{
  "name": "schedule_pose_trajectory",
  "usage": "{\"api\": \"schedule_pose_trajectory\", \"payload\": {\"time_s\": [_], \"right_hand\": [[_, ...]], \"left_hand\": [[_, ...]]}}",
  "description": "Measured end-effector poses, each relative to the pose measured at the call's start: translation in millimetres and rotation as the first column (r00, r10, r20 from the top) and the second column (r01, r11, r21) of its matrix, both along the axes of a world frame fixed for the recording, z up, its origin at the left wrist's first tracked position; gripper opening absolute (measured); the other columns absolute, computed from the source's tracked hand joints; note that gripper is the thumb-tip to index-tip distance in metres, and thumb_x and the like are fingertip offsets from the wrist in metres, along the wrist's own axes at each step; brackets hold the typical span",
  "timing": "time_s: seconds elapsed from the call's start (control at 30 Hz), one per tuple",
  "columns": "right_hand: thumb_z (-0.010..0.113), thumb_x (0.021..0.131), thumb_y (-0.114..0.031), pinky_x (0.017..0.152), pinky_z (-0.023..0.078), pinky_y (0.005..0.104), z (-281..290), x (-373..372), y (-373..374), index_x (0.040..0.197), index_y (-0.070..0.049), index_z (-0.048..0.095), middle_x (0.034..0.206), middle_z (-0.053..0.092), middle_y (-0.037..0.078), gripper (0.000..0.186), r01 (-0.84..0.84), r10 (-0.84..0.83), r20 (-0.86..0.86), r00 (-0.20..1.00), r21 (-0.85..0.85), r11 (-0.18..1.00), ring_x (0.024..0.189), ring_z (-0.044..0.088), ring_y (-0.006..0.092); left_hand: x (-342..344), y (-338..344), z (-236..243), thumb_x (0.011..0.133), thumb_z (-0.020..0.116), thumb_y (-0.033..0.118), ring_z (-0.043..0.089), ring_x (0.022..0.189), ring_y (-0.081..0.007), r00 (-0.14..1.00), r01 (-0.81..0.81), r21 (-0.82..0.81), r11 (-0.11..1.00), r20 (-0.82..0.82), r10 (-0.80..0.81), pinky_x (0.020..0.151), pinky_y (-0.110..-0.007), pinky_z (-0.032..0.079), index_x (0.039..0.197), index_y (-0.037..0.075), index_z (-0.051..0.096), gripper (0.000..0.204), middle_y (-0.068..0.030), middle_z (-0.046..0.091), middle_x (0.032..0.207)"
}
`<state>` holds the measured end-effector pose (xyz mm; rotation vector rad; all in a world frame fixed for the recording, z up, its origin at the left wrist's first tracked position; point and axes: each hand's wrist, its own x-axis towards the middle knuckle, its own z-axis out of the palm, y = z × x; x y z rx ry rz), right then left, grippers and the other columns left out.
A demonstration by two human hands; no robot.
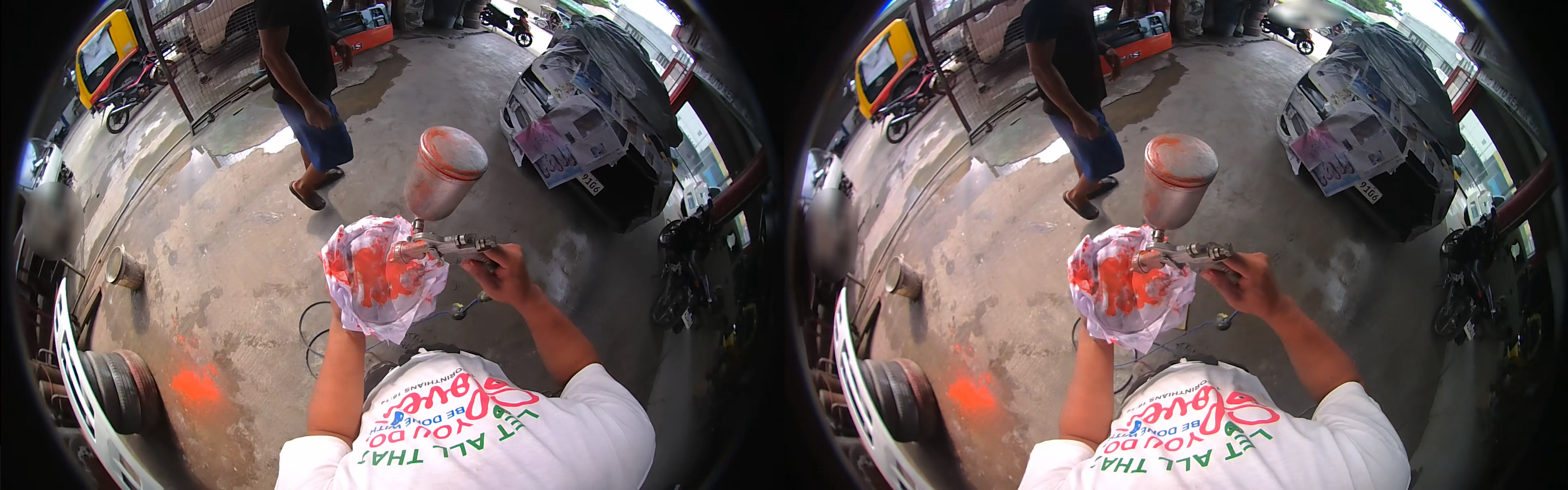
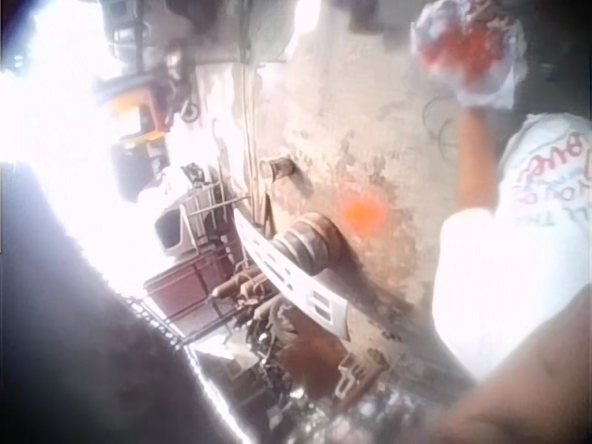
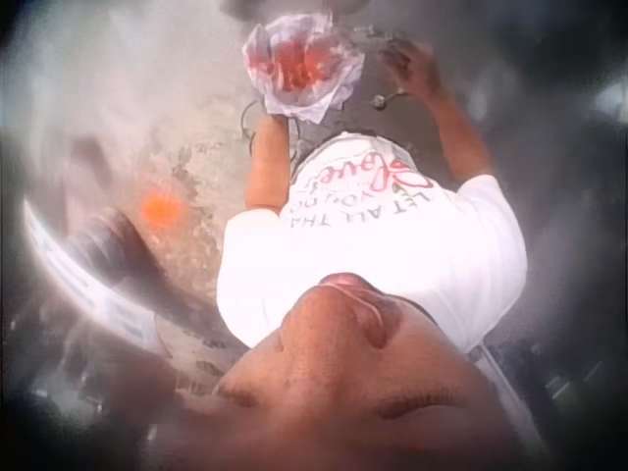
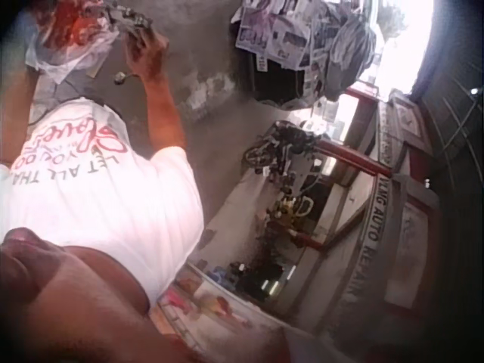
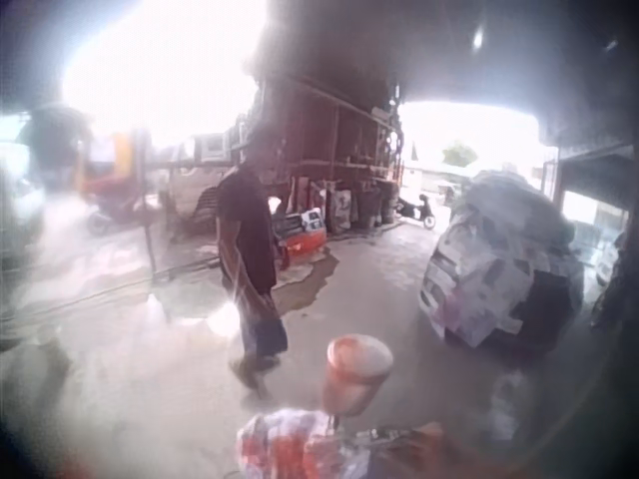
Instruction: The person uses a spray gun to apply orange paint to a white car bumper. They move the spray gun in smooth, sweeping motions across the surface, covering the bumper with a consistent coat of paint.
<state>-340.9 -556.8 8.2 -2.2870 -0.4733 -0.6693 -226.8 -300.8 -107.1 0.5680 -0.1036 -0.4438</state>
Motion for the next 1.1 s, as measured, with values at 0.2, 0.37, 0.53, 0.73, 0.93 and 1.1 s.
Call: {"api": "schedule_pose_trajectory", "payload": {"time_s": [0.2,0.37,0.53,0.73,0.93,1.1], "right_hand": [[0.080,0.090,-0.012,0.055,0.051,0.0360,-1.4,-6.4,-9.5,0.110,-0.007,0.073,0.076,0.071,0.012,0.022,0.019,-0.019,-0.046,0.999,-0.002,1.000,0.058,0.067,0.0276],[0.080,0.089,-0.011,0.055,0.051,0.0344,-12.2,-13.0,-24.3,0.111,-0.007,0.074,0.074,0.070,0.011,0.023,0.018,-0.019,-0.039,0.999,-0.016,1.000,0.057,0.067,0.0239],[0.076,0.091,-0.009,0.055,0.051,0.0314,-12.2,-14.2,-48.8,0.109,0.000,0.071,0.072,0.069,0.007,0.021,-0.006,0.008,-0.028,1.000,0.054,0.999,0.057,0.065,0.0169],[0.074,0.094,-0.013,0.056,0.051,0.0279,11.8,-28.4,-62.1,0.107,0.004,0.072,0.078,0.072,0.006,0.022,0.031,-0.017,-0.066,0.998,0.215,0.976,0.062,0.067,0.0109],[0.075,0.094,-0.014,0.054,0.050,0.0270,14.8,-47.1,-49.1,0.105,0.003,0.073,0.080,0.074,0.005,0.020,0.089,-0.057,-0.097,0.994,0.370,0.925,0.061,0.067,0.0108],[0.077,0.092,-0.011,0.054,0.051,0.0292,5.6,-65.7,-44.7,0.107,0.000,0.074,0.075,0.072,0.007,0.019,0.127,-0.088,-0.192,0.977,0.199,0.972,0.059,0.068,0.0160]], "left_hand": [[-40.4,-57.2,23.6,0.113,0.048,0.034,0.069,0.099,-0.0187,0.959,-0.179,0.228,0.957,0.258,0.118,0.088,-0.035,0.058,0.146,-0.002,0.047,0.049,-0.0115,0.068,0.121],[-38.9,-82.1,49.5,0.112,0.051,0.034,0.067,0.074,-0.0125,0.906,-0.357,0.184,0.916,0.305,0.292,0.073,-0.028,0.058,0.114,-0.002,0.067,0.040,-0.0037,0.068,0.082],[-20.0,-101.7,-21.2,0.109,0.056,0.035,0.071,0.100,-0.0223,0.977,0.102,-0.168,0.981,0.201,-0.067,0.087,-0.034,0.060,0.132,-0.001,0.058,0.043,-0.0145,0.068,0.118],[-42.0,-118.4,-3.1,0.106,0.059,0.041,0.067,0.115,-0.0252,0.952,0.283,-0.400,0.872,0.007,-0.306,0.104,-0.037,0.056,0.146,0.001,0.049,0.058,-0.0179,0.061,0.137],[-68.7,-105.1,33.5,0.107,0.058,0.041,0.065,0.120,-0.0272,0.939,0.255,-0.328,0.910,-0.142,-0.314,0.106,-0.043,0.054,0.148,0.004,0.049,0.056,-0.0166,0.061,0.139],[-77.9,-109.0,-30.4,0.106,0.053,0.026,0.065,0.122,-0.0384,0.876,0.270,-0.600,0.753,-0.171,-0.451,0.105,-0.055,0.055,0.145,-0.001,0.049,0.047,-0.0225,0.060,0.136]]}}
